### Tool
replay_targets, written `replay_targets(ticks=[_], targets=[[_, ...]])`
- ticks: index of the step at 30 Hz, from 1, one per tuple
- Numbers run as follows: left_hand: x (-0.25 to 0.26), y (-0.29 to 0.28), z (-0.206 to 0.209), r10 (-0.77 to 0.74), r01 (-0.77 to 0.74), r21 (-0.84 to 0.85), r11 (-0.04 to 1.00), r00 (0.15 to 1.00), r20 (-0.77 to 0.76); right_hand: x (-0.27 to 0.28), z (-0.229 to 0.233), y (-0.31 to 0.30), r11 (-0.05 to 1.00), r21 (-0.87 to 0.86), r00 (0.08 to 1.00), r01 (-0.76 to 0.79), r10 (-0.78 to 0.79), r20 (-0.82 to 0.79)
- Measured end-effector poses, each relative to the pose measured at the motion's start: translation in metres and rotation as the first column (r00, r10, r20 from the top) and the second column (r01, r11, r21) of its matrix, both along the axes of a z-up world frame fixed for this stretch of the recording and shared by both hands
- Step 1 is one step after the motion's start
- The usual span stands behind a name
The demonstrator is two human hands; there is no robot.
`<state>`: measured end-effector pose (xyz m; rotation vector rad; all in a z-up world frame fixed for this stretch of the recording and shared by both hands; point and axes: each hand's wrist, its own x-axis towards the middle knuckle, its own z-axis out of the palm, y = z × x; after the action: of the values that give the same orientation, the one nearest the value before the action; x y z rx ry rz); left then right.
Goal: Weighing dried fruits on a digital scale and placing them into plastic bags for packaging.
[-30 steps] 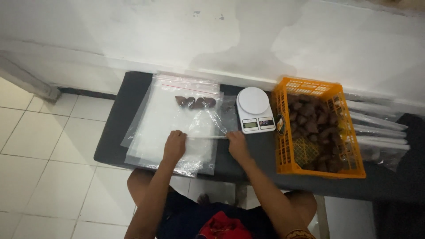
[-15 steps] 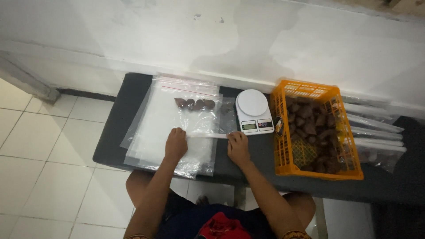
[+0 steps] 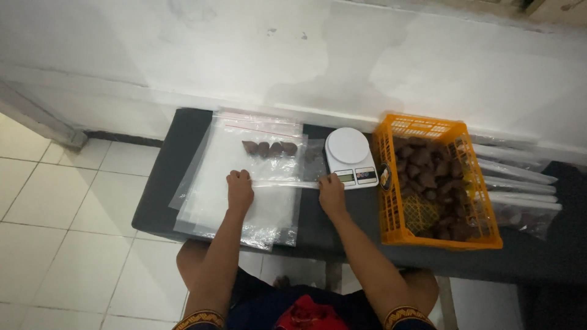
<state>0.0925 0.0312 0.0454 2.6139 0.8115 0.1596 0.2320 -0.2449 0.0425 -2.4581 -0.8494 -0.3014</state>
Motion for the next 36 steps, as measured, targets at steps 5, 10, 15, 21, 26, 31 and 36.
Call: replay_targets(ticks=[5, 10, 15, 21, 26, 31, 36], targets=[[-0.002, 0.0, -0.001, -0.048, 0.063, 0.181, 0.982, 0.995, -0.088, -0.016, 0.02, -0.001, 0.998, 0.047, 0.985, 0.029, -0.02, -0.173], [-0.015, -0.001, 0.001, -0.147, 0.183, 0.266, 0.947, 0.978, -0.148, -0.02, 0.017, -0.011, 0.975, -0.21, 0.997, -0.07, 0.063, -0.039], [-0.005, 0.016, -0.016, -0.157, 0.21, 0.295, 0.932, 0.969, -0.193, 0.008, -0.013, -0.008, 0.963, -0.263, 0.988, -0.056, 0.091, 0.123], [0.027, 0.03, 0.023, -0.107, 0.134, 0.318, 0.938, 0.989, -0.103, 0.014, 0.065, 0.009, 0.923, -0.385, 0.999, 0.013, 0.0, 0.036], [0.051, 0.049, 0.088, -0.164, 0.113, 0.281, 0.953, 0.972, 0.166, 0.067, 0.113, 0.019, 0.965, -0.255, 0.995, 0.059, -0.077, -0.063], [0.047, 0.045, 0.166, -0.062, 0.067, -0.005, 0.998, 0.949, 0.31, 0.078, 0.175, 0.009, 0.997, 0.009, 0.955, 0.074, -0.069, -0.288], [0.047, 0.051, 0.161, -0.022, 0.113, -0.217, 0.97, 0.923, 0.383, 0.066, 0.194, 0.001, 0.984, 0.123, 0.85, 0.127, -0.044, -0.525]])
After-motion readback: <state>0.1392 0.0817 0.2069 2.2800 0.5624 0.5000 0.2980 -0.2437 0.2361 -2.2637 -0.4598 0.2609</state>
